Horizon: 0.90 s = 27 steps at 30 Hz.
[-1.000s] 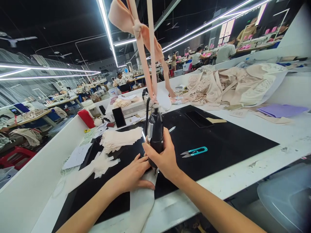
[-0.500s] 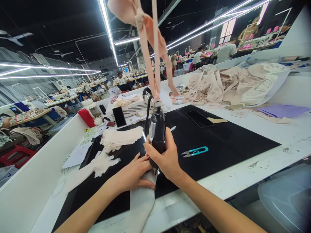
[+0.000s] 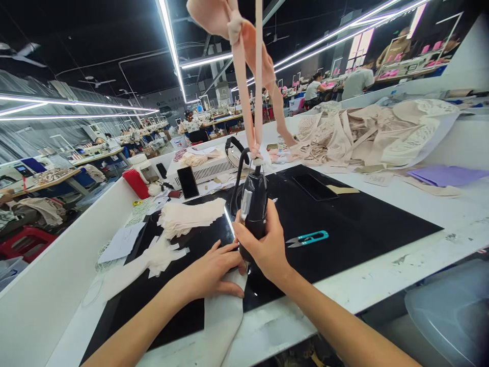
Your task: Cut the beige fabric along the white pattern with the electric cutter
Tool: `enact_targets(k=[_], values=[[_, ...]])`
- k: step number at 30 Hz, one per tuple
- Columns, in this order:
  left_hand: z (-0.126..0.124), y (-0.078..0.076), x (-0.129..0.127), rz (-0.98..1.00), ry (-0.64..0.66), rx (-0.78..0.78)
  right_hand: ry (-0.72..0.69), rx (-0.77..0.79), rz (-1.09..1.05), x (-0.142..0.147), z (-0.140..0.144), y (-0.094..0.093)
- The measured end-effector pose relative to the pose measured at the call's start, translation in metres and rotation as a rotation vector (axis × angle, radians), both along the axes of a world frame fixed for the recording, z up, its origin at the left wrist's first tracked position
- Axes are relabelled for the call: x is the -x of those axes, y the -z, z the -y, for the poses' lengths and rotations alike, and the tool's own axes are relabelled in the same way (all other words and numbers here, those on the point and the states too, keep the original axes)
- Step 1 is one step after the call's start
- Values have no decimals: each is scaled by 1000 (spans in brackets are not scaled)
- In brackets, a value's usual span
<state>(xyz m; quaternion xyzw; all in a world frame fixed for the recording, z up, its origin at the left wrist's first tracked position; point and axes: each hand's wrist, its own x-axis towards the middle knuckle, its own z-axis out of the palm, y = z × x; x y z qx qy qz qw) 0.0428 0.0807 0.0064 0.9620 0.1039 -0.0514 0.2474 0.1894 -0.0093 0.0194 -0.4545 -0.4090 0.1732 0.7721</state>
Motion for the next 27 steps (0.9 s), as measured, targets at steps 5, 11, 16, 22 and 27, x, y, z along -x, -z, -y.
enact_targets(k=[5, 11, 16, 22, 27], values=[[0, 0, 0, 11, -5, 1, -10, 2, 5, 0, -1, -1], [-1, 4, 1, 33, 3, 1, -39, 3, -19, 2, 4, -3], [-2, 5, 1, 47, 2, 21, -93, -1, -51, 8, 9, 1], [-1, 4, 1, 52, 6, 28, -102, -10, -64, 7, 9, 4], [0, 2, 0, 54, -6, 42, -107, -17, -53, 6, 9, 3]])
